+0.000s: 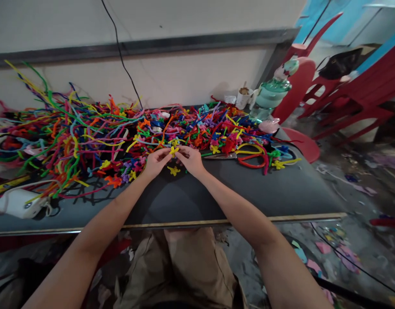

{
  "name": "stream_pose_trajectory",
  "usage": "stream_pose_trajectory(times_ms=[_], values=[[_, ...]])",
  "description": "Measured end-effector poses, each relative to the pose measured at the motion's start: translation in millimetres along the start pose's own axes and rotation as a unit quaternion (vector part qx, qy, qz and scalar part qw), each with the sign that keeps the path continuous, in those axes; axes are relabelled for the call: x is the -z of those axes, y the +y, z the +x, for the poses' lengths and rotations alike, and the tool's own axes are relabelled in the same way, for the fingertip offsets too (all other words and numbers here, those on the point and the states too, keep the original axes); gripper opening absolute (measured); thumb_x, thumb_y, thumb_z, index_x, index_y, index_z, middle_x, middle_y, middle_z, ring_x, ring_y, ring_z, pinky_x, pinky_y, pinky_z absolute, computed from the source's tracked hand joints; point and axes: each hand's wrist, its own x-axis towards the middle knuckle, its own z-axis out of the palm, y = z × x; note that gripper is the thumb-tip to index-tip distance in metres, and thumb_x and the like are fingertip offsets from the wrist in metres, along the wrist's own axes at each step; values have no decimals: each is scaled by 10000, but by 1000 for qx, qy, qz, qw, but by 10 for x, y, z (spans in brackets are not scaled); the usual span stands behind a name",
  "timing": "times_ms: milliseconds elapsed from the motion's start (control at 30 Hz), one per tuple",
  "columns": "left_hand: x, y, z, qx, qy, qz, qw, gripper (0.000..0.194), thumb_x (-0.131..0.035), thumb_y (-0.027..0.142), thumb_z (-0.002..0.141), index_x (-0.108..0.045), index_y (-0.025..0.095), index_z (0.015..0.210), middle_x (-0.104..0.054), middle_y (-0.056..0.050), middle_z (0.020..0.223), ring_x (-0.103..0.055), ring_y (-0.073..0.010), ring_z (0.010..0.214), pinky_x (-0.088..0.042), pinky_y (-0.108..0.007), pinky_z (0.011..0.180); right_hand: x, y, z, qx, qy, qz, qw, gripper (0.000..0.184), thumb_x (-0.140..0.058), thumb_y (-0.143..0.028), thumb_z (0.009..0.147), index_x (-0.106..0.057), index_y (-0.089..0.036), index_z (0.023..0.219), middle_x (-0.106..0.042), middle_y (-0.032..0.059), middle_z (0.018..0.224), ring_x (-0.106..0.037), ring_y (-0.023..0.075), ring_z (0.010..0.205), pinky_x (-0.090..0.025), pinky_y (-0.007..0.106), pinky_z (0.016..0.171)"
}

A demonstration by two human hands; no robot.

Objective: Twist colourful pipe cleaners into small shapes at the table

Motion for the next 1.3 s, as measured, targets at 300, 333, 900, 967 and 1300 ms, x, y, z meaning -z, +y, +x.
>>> stream_pose_trajectory(times_ms=[300, 333, 900, 967, 1300], values=[[-2, -37, 37, -34, 7, 59, 998, 206, -721, 381, 734, -753, 188, 801, -735, -55, 800, -678, -190, 768, -534, -315, 754, 60, -9, 43, -4, -2, -4, 1000, 425, -695, -581, 672, -672, -187, 830, -648, 4, 614, -582, 131, 472, -465, 247, 419], [-6, -26, 30, -35, 13, 62, 997, 202, -722, 381, 734, -750, 190, 794, -736, -53, 802, -676, -189, 762, -533, -316, 754, 59, -12, 40, 4, 6, -13, 1000, 416, -689, -576, 682, -677, -188, 830, -649, 6, 622, -572, 127, 473, -468, 250, 430], [-49, 11, -3, -66, -2, 98, 993, 178, -635, 327, 816, -679, 158, 850, -679, -31, 769, -598, -140, 677, -438, -246, 601, 65, -45, -39, 41, -28, -63, 997, 327, -641, -470, 759, -627, -179, 905, -678, 28, 758, -656, 144, 582, -471, 213, 432], [-34, 29, 0, -76, 9, 103, 992, 224, -648, 329, 815, -684, 172, 971, -699, -39, 849, -620, -151, 734, -442, -248, 621, 78, -41, -29, 43, -19, -70, 996, 307, -640, -437, 760, -640, -178, 924, -684, 28, 778, -653, 138, 582, -488, 221, 466], [-35, 1, 15, -97, 4, 156, 983, 140, -685, 320, 791, -700, 181, 791, -704, -43, 779, -631, -163, 719, -477, -270, 696, 111, -31, -7, 84, 43, -217, 972, 212, -644, -335, 777, -681, -198, 935, -729, 58, 847, -688, 188, 776, -543, 308, 719]])
